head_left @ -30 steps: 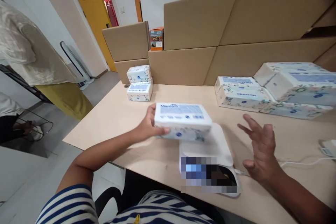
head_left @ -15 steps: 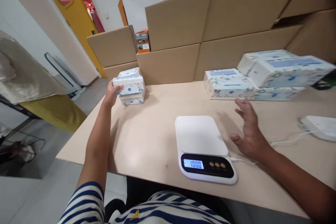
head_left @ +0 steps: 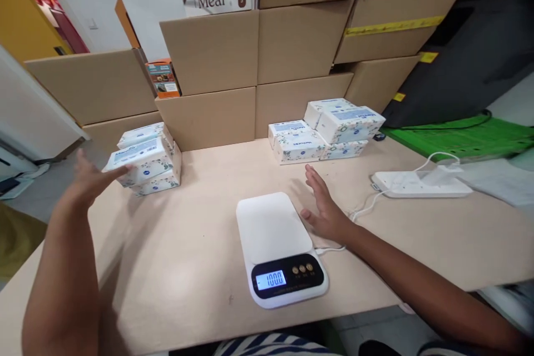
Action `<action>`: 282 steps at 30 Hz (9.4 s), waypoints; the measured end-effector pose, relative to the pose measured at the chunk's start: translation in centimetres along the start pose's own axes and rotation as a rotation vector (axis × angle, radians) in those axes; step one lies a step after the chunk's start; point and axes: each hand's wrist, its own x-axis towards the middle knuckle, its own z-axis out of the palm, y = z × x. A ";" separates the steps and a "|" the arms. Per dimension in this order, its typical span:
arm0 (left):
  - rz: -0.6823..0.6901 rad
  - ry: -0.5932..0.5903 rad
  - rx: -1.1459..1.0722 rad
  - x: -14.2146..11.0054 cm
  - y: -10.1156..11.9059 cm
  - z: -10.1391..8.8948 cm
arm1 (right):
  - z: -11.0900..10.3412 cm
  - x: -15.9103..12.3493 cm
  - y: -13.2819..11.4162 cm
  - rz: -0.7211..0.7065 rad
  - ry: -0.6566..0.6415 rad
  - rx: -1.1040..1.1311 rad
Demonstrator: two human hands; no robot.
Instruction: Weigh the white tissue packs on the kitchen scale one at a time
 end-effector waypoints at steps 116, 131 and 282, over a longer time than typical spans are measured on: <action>0.098 -0.699 -0.843 -22.7 19.2 15.6 | -3.2 1.1 -0.8 0.011 -0.237 0.461; 0.330 -0.616 -0.803 -24.0 21.5 14.8 | -1.2 -3.4 -6.9 0.196 -0.019 0.455; 0.328 -0.795 0.285 2.9 34.4 38.4 | -1.8 3.4 -2.6 -0.412 0.211 -0.106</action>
